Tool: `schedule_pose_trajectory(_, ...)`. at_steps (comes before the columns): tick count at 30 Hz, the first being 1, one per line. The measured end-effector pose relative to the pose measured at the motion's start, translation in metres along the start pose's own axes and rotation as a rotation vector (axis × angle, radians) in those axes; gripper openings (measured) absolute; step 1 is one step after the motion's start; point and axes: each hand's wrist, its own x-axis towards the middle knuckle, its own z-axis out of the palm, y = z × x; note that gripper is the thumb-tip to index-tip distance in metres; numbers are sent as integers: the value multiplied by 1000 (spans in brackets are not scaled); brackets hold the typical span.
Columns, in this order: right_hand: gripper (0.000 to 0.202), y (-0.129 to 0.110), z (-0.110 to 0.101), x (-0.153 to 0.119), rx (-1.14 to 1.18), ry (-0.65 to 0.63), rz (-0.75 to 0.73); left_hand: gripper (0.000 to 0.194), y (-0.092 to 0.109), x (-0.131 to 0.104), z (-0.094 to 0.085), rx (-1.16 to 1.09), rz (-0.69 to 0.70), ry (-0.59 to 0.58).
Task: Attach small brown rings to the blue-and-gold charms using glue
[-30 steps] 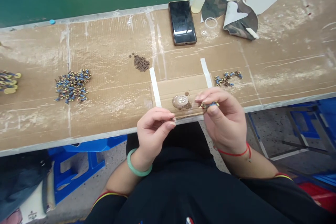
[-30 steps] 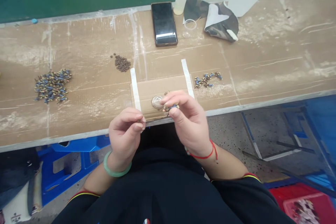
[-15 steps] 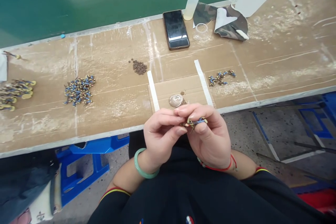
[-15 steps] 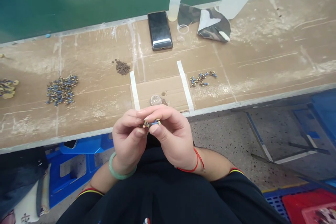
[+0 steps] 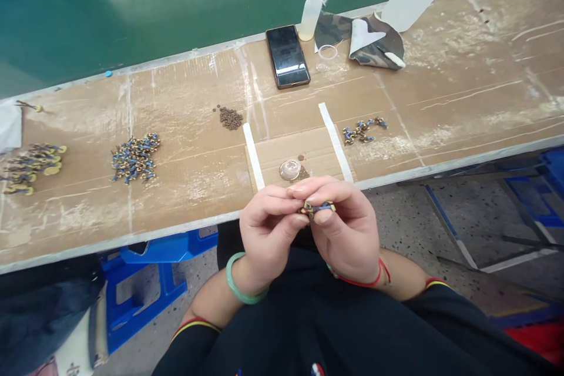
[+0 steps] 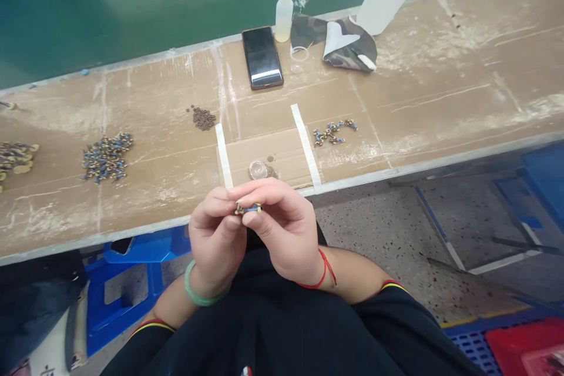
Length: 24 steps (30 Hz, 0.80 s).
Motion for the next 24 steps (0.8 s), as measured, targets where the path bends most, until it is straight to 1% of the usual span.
schedule_pose_trajectory(4, 10, 7, 1, -3, -65, 55, -90, 12, -1, -7, 5, 1, -2, 32)
schedule_pose_trajectory(8, 10, 11, 5, -1, -115, 116, -185, 22, -2, -15, 8, 77, 11, 18)
schedule_pose_trajectory(11, 7, 9, 7, 2, -132, 146, -213, 34, -3, -19, 6, 186, 65, -32)
schedule_pose_trajectory(15, 4, 5, 8, 5, -129, 145, -175, 50, -6, -19, 2, 239, 158, -125)
schedule_pose_trajectory(19, 6, 5, 7, 5, -156, 143, -188, 58, -5, -13, -1, 275, 206, -223)
schedule_pose_trajectory(24, 12, 6, 8, 10, -190, 154, -232, 68, -3, -6, -6, 352, 297, -298)
